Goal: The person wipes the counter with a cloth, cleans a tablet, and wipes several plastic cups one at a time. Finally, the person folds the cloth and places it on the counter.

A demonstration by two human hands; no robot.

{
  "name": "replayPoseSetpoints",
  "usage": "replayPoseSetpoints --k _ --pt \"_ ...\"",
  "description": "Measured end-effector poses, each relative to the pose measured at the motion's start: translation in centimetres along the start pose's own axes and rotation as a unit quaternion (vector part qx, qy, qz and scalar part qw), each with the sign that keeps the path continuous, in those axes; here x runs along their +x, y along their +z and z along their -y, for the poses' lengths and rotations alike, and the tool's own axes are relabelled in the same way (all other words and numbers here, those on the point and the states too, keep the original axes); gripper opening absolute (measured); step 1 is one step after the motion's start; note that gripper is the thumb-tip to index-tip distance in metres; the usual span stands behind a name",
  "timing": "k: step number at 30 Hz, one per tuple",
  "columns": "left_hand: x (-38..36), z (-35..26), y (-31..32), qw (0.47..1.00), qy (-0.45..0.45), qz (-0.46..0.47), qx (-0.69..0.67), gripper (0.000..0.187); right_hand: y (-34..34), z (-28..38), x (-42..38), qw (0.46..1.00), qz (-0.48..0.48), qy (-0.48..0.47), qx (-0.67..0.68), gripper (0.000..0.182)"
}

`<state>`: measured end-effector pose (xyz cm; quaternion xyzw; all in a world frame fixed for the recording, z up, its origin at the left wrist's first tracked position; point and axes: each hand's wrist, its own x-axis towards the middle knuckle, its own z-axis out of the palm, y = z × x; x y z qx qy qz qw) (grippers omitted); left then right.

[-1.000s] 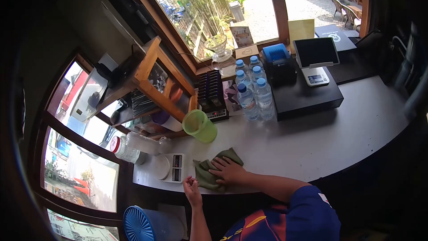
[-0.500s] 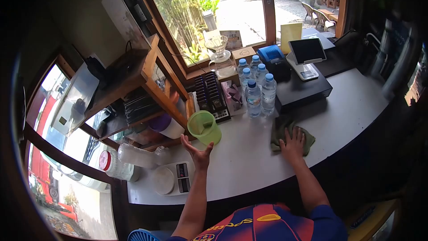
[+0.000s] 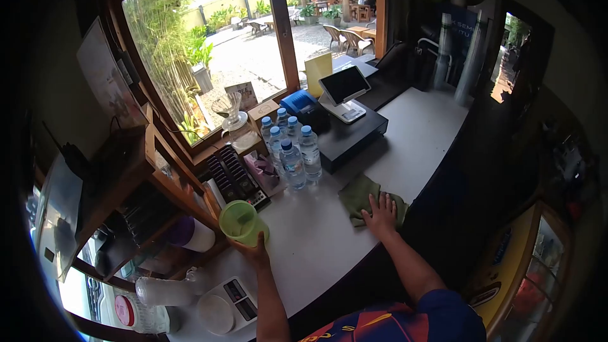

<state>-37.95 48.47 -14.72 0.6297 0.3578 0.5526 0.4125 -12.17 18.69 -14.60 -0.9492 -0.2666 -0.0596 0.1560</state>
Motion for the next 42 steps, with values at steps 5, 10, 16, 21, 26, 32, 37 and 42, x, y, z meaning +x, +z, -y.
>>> replayPoseSetpoints --k 5,10,16,21,26,32,37,42 --pt "-0.8 0.0 -1.0 1.0 -0.022 -0.009 0.016 0.119 1.0 0.5 1.5 0.989 0.014 -0.133 -0.063 0.066" --pt "-4.3 0.4 -4.5 0.964 -0.054 0.041 0.255 0.105 -1.7 -5.4 5.4 0.965 0.102 -0.242 0.017 0.068" --pt "-5.8 -3.6 -1.2 0.867 -0.033 0.077 0.491 0.059 -1.0 -19.4 20.4 0.999 -0.013 0.037 -0.028 0.067" --pt "-5.2 -4.2 -1.1 0.857 -0.064 0.074 0.507 0.054 2.3 -13.1 18.7 0.997 0.001 -0.061 -0.054 0.07" --pt "-4.9 -4.9 -0.5 0.854 -0.057 0.077 0.512 0.058 -0.7 4.3 3.5 0.91 0.14 -0.39 0.014 0.071" --pt "-4.7 -4.3 -1.3 0.839 -0.07 0.094 0.531 0.061 1.3 13.6 1.8 0.914 0.153 -0.376 0.03 0.068" --pt "-4.9 -2.7 -2.2 0.845 -0.042 0.101 0.524 0.065 3.6 20.7 1.8 0.914 0.119 -0.387 0.032 0.069" --pt "-4.4 -4.6 -2.2 0.848 -0.071 0.128 0.509 0.067 4.2 20.0 1.1 0.913 0.108 -0.389 0.056 0.07"
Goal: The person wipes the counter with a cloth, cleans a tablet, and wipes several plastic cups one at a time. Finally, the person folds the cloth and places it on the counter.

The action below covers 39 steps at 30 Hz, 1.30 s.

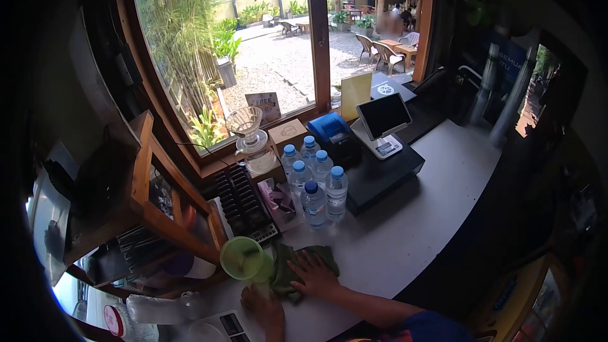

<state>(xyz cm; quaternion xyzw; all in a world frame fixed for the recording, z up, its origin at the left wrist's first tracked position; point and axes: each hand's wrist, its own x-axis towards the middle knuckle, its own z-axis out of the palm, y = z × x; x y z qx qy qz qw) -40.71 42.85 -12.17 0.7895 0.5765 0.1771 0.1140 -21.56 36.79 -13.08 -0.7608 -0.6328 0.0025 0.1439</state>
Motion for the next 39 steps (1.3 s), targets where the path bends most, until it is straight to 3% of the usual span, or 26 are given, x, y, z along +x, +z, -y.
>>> replayPoseSetpoints --k 4,6,9,12,16,18,22,25,27,31,34,39 --pt "-0.3 0.7 0.2 1.0 0.007 0.012 -0.02 0.072 -2.9 -4.4 -3.4 0.995 0.018 0.099 -0.025 0.07" --pt "-0.2 0.4 -0.2 0.999 0.01 0.019 -0.035 0.074 -3.1 -7.6 -5.1 0.983 -0.055 0.17 -0.039 0.069" --pt "-0.3 0.4 -0.6 0.999 0.026 0.025 -0.024 0.077 -1.9 -8.8 -5.0 0.947 -0.085 0.302 -0.065 0.068" --pt "-0.4 0.6 -0.5 0.999 0.034 0.022 -0.027 0.078 -0.3 -4.2 -3.6 0.966 -0.057 0.212 -0.135 0.069" --pt "-0.5 1.4 0.1 0.998 0.047 0.021 -0.041 0.078 -0.4 2.1 -4.4 1.0 0.023 0.001 -0.014 0.07" --pt "-0.5 1.4 -0.1 0.997 0.065 0.029 -0.041 0.078 -1.1 0.1 -4.4 0.999 0.025 0.0 0.031 0.069" --pt "-0.7 1.5 0.1 0.997 0.057 0.02 -0.054 0.077 -3.1 -8.9 -3.8 0.97 -0.064 0.234 -0.003 0.067" --pt "-0.6 1.4 0.0 0.997 0.061 0.022 -0.052 0.076 -1.8 -11.0 -4.1 0.941 -0.104 0.303 -0.106 0.066" --pt "-0.6 1.6 0.3 0.997 0.063 0.012 -0.047 0.075 -0.2 -7.2 -4.7 0.963 -0.106 0.222 -0.111 0.066" --pt "-0.6 1.6 0.1 0.996 0.069 0.011 -0.061 0.072 -0.1 1.8 -6.8 0.998 0.049 -0.033 -0.021 0.071" --pt "-0.6 1.7 0.1 0.996 0.07 0.008 -0.062 0.071 -1.8 -0.8 -6.3 0.996 0.076 -0.028 0.048 0.07" --pt "-0.7 1.5 0.2 0.995 0.075 -0.021 -0.066 0.061 -2.4 -9.5 -5.0 0.959 -0.081 0.27 -0.034 0.067"
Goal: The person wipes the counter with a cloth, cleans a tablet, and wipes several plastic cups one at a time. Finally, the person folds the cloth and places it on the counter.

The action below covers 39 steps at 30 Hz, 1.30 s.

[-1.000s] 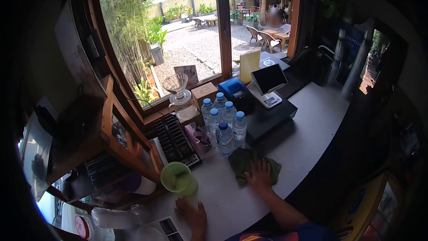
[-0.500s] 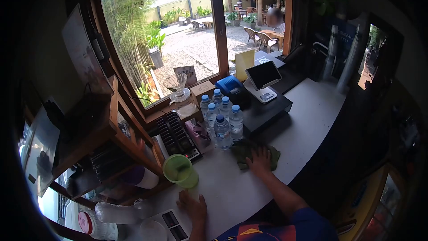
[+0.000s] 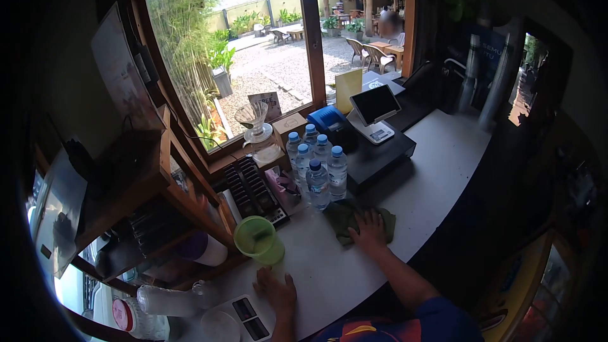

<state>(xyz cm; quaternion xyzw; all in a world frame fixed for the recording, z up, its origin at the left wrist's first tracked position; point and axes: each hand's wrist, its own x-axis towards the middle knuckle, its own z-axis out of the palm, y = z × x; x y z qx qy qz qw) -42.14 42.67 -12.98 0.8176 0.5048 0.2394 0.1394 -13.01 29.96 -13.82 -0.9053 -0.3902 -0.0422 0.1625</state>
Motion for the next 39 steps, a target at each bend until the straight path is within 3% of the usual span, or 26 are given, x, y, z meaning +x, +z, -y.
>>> replayPoseSetpoints --k 1,4,7,9,13,15,21,25,31,35,39 --pt "0.0 -0.1 -0.1 1.0 0.001 -0.005 -0.005 0.058 0.6 -0.3 0.3 0.998 -0.025 0.03 -0.047 0.067" --pt "0.2 -0.4 -0.7 1.0 -0.012 0.019 -0.013 0.047 0.4 3.6 -3.0 0.987 0.044 -0.148 -0.037 0.066" --pt "0.1 -0.5 -1.1 1.0 0.007 0.01 -0.022 0.04 -1.3 8.2 -8.0 0.931 0.15 -0.332 0.028 0.068" --pt "0.2 -0.4 -0.9 1.0 0.007 0.004 -0.004 0.039 -1.2 8.1 -8.8 0.912 0.171 -0.366 0.077 0.067" --pt "0.1 -0.8 -1.4 0.999 -0.003 0.022 -0.028 0.037 -0.4 6.1 -5.9 0.976 0.088 -0.191 0.054 0.068" --pt "-0.1 -0.8 -1.4 1.0 0.0 0.021 -0.022 0.038 0.1 6.1 -4.9 0.991 0.076 -0.103 -0.047 0.068" --pt "-0.1 0.5 0.1 0.998 0.004 -0.003 -0.066 0.033 0.0 9.2 -7.8 0.963 0.103 -0.246 -0.022 0.069" --pt "-0.1 -0.1 -1.7 0.994 -0.006 0.055 -0.096 0.029 0.3 10.3 -8.5 0.963 0.11 -0.241 -0.056 0.072" --pt "-0.3 1.0 0.0 0.997 0.053 0.013 -0.062 0.021 -0.3 8.6 -8.3 0.953 0.132 -0.272 -0.005 0.076" --pt "-0.4 0.6 -1.0 0.995 0.057 0.039 -0.066 0.019 0.2 5.6 -6.3 0.98 0.067 -0.173 0.075 0.076" --pt "-0.3 0.4 -1.2 0.996 0.045 0.051 -0.064 0.019 -0.3 7.0 -8.9 0.954 0.106 -0.28 -0.022 0.073"
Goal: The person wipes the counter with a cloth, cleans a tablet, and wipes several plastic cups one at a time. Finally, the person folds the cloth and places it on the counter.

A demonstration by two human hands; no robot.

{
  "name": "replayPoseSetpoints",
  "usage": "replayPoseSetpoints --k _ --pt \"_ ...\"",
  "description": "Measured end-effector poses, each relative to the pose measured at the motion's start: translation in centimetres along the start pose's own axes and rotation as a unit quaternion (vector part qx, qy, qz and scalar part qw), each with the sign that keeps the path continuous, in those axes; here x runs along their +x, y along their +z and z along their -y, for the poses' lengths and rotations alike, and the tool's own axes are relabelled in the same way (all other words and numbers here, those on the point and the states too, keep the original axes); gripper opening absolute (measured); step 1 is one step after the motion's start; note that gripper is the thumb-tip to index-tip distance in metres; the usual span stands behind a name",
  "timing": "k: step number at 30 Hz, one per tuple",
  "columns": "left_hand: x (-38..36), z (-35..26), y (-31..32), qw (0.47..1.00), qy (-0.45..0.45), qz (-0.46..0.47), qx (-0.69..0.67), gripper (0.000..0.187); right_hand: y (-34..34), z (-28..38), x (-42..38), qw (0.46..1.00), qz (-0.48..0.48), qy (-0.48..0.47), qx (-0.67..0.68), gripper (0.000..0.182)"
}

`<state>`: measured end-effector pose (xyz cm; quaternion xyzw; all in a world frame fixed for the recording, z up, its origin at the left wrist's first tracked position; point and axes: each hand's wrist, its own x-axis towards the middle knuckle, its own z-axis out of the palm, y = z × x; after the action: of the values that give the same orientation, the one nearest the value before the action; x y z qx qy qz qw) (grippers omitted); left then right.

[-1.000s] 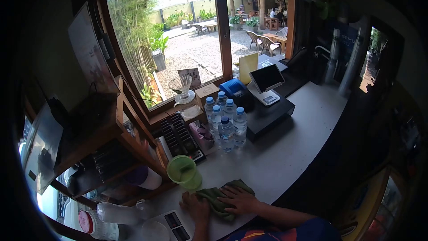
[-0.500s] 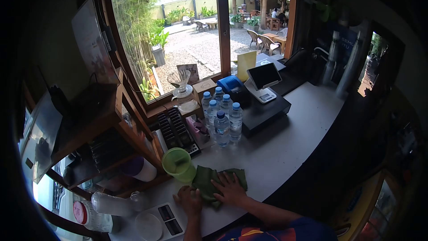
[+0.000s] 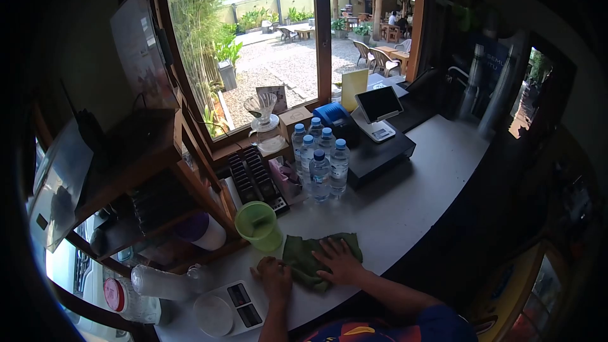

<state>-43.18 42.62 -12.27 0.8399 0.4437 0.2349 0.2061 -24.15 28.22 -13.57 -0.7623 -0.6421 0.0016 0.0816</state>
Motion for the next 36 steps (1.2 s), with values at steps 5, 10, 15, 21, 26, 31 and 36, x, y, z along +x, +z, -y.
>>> replayPoseSetpoints --k 5,10,15,21,26,31,36 --pt "0.1 0.3 0.3 1.0 -0.005 -0.011 -0.016 0.029 -0.1 -2.7 1.3 0.99 -0.039 0.127 0.042 0.07" --pt "0.1 0.0 0.2 0.998 -0.003 -0.041 -0.038 0.037 0.7 -1.3 2.1 0.99 -0.049 0.13 -0.01 0.067" --pt "0.2 0.1 -0.1 1.0 -0.011 -0.02 -0.021 0.033 -1.4 -0.4 0.2 0.999 0.008 0.024 0.048 0.067" --pt "0.2 -0.9 -0.4 1.0 -0.013 -0.018 0.01 0.022 -0.4 -9.9 1.6 0.946 -0.097 0.309 -0.014 0.067" --pt "0.5 -0.8 0.2 0.999 -0.024 -0.024 0.012 0.021 -1.0 -4.9 -1.3 0.998 -0.027 0.054 -0.011 0.067" --pt "0.4 -0.4 0.5 0.998 -0.008 -0.063 -0.01 0.021 -2.6 -10.7 -3.0 0.979 -0.038 0.196 0.05 0.068" --pt "0.8 -2.6 2.9 0.994 0.066 -0.031 -0.081 0.022 -2.4 -18.4 -4.6 0.913 -0.125 0.388 0.0 0.067"
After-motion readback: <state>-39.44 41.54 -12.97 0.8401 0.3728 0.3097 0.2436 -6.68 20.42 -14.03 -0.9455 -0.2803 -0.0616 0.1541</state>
